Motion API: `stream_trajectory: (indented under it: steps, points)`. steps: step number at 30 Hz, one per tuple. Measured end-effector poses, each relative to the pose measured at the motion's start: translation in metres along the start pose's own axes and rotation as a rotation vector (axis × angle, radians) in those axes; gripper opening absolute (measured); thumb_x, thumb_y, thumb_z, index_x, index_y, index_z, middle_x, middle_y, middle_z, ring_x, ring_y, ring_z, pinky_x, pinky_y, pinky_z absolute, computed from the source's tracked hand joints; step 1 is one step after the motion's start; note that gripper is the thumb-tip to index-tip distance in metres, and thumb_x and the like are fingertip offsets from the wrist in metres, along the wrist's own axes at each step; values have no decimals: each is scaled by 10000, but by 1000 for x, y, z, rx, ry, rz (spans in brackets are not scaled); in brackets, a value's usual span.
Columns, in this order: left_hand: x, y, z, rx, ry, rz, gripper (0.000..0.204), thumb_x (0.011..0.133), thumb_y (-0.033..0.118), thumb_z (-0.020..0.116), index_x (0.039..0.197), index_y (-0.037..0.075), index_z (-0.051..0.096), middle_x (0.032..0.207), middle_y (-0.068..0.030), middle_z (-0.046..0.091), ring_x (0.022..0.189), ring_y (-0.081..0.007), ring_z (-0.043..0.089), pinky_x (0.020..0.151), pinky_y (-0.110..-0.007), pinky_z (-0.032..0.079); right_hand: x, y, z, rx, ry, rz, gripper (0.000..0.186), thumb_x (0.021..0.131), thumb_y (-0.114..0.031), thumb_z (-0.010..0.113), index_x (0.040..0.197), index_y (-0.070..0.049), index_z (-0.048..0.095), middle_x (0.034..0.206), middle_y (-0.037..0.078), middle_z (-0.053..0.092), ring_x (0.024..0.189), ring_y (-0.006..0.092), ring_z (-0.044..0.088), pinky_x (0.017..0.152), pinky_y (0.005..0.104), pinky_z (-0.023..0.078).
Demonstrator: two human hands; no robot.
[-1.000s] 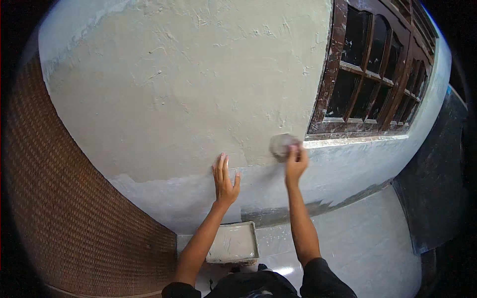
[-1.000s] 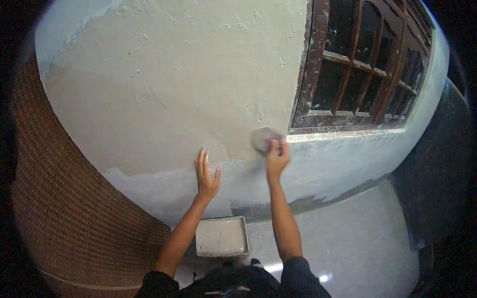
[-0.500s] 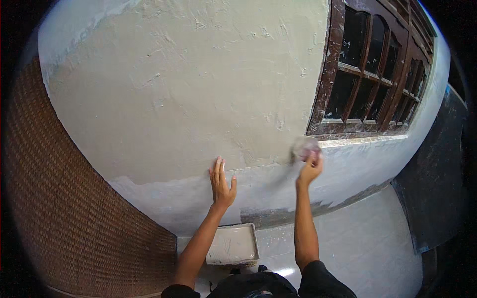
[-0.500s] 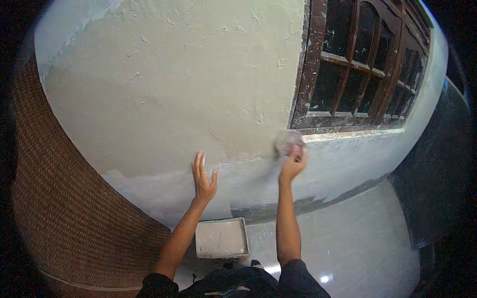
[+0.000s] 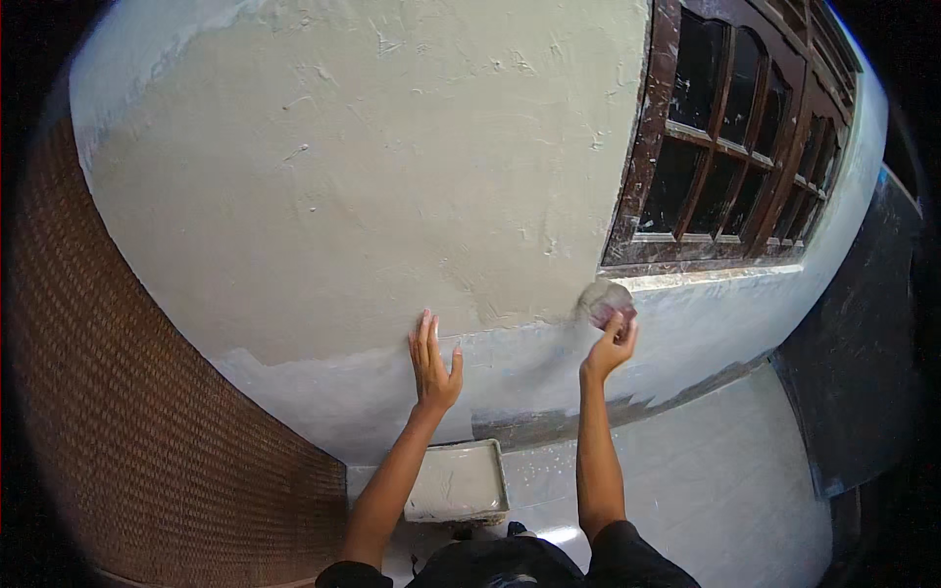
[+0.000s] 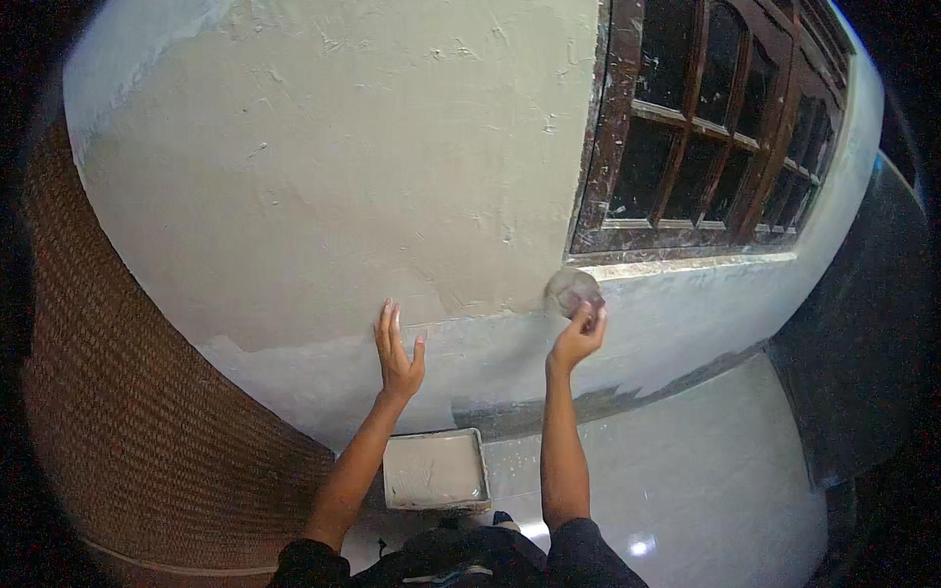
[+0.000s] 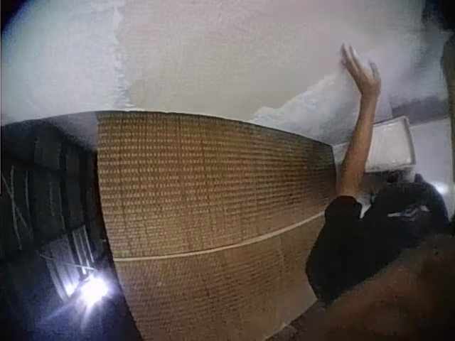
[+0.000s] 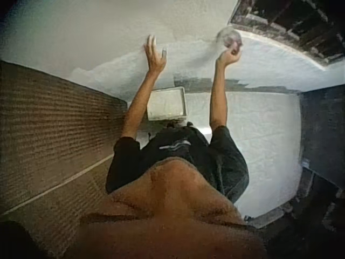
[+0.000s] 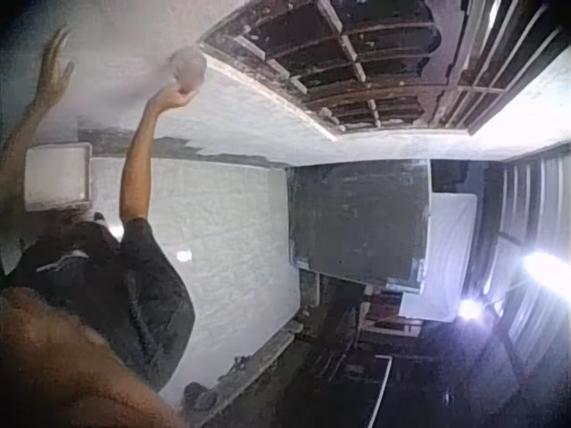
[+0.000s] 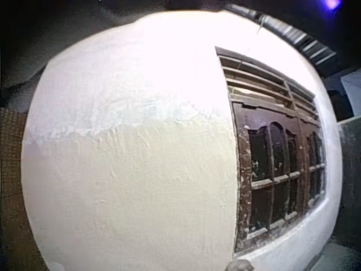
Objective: The person applies wall filler from a bucket onto an interior wall, spreading it with a putty knife.
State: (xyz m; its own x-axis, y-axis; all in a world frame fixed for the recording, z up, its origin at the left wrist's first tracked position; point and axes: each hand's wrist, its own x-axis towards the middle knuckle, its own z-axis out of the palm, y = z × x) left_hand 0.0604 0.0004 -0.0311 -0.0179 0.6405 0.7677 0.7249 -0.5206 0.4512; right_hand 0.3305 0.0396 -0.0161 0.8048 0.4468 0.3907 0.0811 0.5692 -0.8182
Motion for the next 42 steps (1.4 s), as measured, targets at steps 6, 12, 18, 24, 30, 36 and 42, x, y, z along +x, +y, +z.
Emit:
stream_trajectory:
  steps: [6,12,18,24,30,36,42]
  points:
    - [0,7,12,-24,-23,-2,668,881,150,560,1459,-8,263,1529,-186,257,1432,-349,219,1156,-545,133,-60,6,23,-263,-549,-394,157,913,-104,648,1020,11,647,924,70,662,840,139,599,743,307,490]
    - [-7,-5,2,-13,-24,-23,667,880,149,559,1457,-9,265,1534,-183,248,1430,-348,223,1154,-551,132,-20,5,2,-3,-30,38,215,945,-94,601,1109,43,625,976,91,656,892,155,624,766,287,512]
    - [-4,2,14,-28,-20,-3,664,881,155,556,1458,-9,270,1531,-185,255,1428,-352,226,1152,-557,130,-61,18,19,-127,-429,-296,153,850,-70,694,982,2,670,879,119,657,818,200,612,743,320,484]
    - [-10,-5,13,-55,-26,-13,666,880,161,558,1458,-9,275,1528,-189,264,1429,-352,227,1151,-561,129,-19,21,-4,-153,-88,-10,199,913,-115,654,1060,18,647,939,79,667,818,152,592,741,295,486]
    - [-11,-11,8,-24,-17,9,669,874,154,561,1460,0,277,1531,-187,255,1433,-350,220,1154,-559,129,-47,6,8,-111,-326,-179,176,911,-110,653,1036,15,649,964,96,661,847,163,609,764,297,487]
    - [-13,-6,12,-49,-52,0,671,872,149,558,1460,-2,272,1523,-191,269,1428,-352,229,1150,-561,137,-33,13,19,-217,-256,-187,155,935,-99,627,1035,19,642,968,66,663,851,132,596,766,277,495]
    - [-16,-4,13,-72,-48,-39,655,887,146,550,1454,-18,266,1526,-211,249,1425,-371,223,1146,-563,123,-36,6,3,-51,-190,-196,159,910,-95,654,1018,20,634,936,79,651,826,159,595,758,285,489]
